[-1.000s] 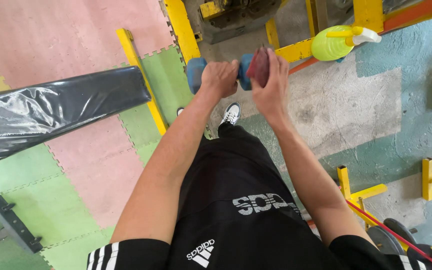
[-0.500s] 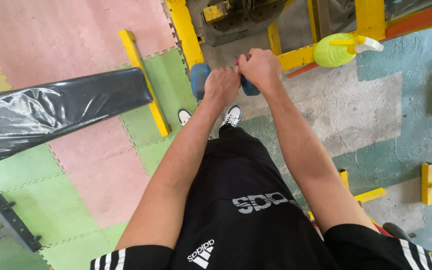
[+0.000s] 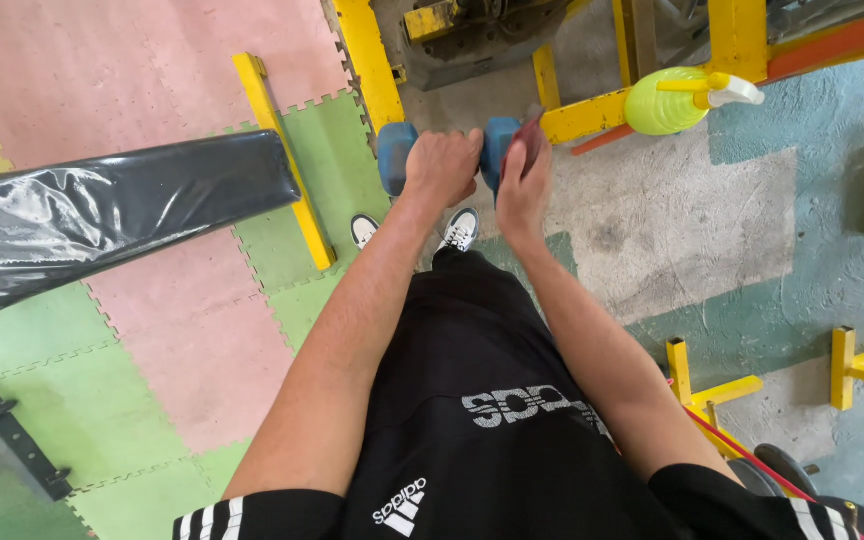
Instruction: Cleaning dumbbells of various colors using a cloth in a gym setting.
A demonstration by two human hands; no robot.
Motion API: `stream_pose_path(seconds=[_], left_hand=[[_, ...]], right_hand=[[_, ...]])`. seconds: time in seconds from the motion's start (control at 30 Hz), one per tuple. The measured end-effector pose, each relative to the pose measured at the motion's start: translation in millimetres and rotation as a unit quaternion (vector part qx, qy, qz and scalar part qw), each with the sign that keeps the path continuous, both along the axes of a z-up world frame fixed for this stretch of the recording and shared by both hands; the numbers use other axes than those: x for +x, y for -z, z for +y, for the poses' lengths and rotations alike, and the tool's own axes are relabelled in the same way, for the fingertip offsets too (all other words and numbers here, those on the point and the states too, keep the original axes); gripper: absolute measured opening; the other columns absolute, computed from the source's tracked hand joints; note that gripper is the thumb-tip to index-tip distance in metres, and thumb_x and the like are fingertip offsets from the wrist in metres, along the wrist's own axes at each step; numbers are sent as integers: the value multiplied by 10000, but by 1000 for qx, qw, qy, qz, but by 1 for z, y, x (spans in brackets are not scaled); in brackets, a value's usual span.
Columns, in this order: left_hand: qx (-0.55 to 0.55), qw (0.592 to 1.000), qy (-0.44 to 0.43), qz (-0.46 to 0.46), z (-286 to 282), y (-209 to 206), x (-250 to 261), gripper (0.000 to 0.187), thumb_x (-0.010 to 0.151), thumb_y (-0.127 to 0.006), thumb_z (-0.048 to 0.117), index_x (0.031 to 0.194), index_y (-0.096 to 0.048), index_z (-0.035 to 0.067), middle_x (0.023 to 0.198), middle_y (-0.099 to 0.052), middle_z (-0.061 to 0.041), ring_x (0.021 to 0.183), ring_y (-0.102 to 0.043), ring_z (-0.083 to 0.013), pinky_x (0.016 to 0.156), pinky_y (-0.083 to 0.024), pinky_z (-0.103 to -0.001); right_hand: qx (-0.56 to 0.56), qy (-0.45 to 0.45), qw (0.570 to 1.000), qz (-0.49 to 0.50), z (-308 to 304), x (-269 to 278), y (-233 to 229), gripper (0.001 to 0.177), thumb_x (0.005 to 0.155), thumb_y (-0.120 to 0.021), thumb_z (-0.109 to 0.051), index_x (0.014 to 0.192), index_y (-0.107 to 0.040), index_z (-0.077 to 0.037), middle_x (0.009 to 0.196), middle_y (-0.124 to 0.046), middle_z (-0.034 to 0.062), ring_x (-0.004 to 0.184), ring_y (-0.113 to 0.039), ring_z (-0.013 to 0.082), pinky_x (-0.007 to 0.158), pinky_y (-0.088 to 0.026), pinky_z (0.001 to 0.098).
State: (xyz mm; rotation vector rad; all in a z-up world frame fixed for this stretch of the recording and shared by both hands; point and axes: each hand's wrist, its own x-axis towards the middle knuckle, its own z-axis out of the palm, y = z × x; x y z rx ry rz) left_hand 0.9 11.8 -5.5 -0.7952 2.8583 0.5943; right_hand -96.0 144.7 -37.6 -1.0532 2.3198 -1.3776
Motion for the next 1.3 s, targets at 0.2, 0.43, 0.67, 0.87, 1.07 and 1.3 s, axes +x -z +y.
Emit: stream_pose_path(seconds=[0.2, 0.43, 0.67, 0.87, 1.07, 1.3], left_hand=[[32, 999, -5, -24, -3, 8, -5, 324, 746, -785, 197, 999, -614, 90, 893, -741, -141, 818, -731, -342, 698, -554, -459], [-5, 996, 18, -86, 4, 23, -3, 380, 795, -789, 267, 1102, -681, 71, 1102, -726, -116, 1106, -673, -321, 859, -548, -443], [-90, 985, -139, 52, 1, -45, 56, 879, 589, -865, 251, 1393, -528, 139, 1400, -530, -169, 1326, -498, -405, 1093, -330, -639], [96, 954, -246, 139, -5, -40, 87, 976, 680, -906, 270, 1516, -408, 193, 1474, -462, -174, 1222, -531, -449, 991, -445, -579], [126, 939, -262, 184, -2, -33, 88, 955, 610, -896, 154, 1454, -453, 210, 1427, -492, -139, 1196, -552, -446, 952, -494, -552], [129, 938, -273, 169, -3, -41, 86, 959, 565, -881, 119, 1422, -464, 219, 1402, -493, -140, 1196, -555, -432, 940, -483, -558]], right_hand=[[303, -16, 952, -43, -43, -45, -20, 474, 1108, -494, -508, 1299, -647, -102, 1244, -753, 233, 1164, -698, 426, 998, -544, 490], [201, -109, 962, 151, -7, 4, -67, 647, 972, -682, -228, 1530, -393, -73, 1452, -429, 351, 1218, -497, 541, 1011, -444, 573], [104, -189, 947, 239, -9, 13, -79, 621, 977, -747, -105, 1535, -478, -144, 1592, -383, 223, 1457, -397, 449, 1207, -389, 530], [146, -310, 889, 305, -27, 37, -74, 700, 881, -715, -243, 1494, -477, -4, 1524, -405, 270, 1451, -350, 440, 1199, -271, 595], [331, -362, 799, 346, -80, 27, -66, 595, 885, -646, -214, 1418, -550, 34, 1400, -557, 237, 1360, -505, 398, 1190, -370, 520], [559, -402, 719, 95, -135, 8, -65, 374, 694, -648, -247, 976, -772, -36, 886, -708, 165, 894, -706, 387, 909, -573, 554]])
